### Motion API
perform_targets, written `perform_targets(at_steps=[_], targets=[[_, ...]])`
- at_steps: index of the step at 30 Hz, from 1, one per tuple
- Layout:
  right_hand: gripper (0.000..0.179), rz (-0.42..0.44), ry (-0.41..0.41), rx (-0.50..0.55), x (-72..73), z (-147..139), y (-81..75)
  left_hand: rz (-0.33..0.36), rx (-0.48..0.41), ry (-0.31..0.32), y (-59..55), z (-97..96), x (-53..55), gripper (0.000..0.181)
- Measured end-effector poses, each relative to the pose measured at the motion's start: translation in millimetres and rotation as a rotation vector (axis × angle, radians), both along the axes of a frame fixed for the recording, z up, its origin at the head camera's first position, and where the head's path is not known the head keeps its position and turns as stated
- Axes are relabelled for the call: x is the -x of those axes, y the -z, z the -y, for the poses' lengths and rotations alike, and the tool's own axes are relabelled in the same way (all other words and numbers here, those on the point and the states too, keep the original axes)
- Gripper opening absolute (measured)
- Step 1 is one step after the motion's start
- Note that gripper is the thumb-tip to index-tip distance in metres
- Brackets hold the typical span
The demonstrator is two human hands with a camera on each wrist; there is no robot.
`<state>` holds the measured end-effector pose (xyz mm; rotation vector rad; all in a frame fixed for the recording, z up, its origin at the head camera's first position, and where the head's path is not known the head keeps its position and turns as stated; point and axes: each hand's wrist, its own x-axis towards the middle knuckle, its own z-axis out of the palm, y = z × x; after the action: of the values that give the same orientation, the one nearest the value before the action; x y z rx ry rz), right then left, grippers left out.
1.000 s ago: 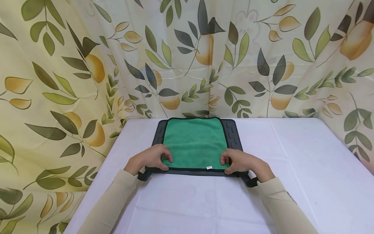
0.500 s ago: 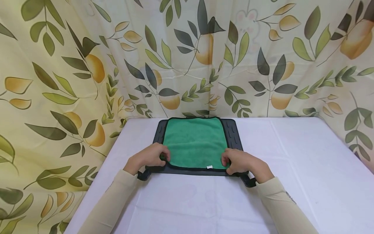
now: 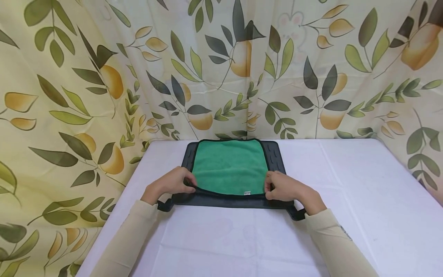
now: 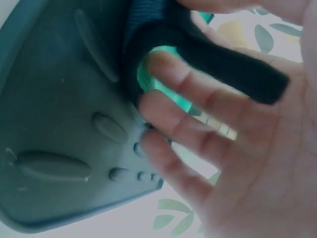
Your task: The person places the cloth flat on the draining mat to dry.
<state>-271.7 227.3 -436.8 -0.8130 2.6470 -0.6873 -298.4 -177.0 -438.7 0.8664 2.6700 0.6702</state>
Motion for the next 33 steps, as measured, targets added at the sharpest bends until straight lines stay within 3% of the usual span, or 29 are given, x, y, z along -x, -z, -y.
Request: perform_targets(at_steps=[4, 15, 33], targets=[[0.016, -0.016, -0.002, 0.052, 5.1, -4.4, 2.3, 0.028, -0.041, -0.006, -4.8, 3.1, -1.2, 0.006], [0.008, 0.089, 0.047, 0.097, 7.1, -10.6, -1.2, 0.087, -0.1, -0.004, -7.8, 7.3, -1.8, 0.006], [0.004, 0.189, -0.036, 0.107, 2.9, -9.8, -4.8, 0.157, -0.092, -0.004, -1.5, 11.3, -0.3, 0.003]])
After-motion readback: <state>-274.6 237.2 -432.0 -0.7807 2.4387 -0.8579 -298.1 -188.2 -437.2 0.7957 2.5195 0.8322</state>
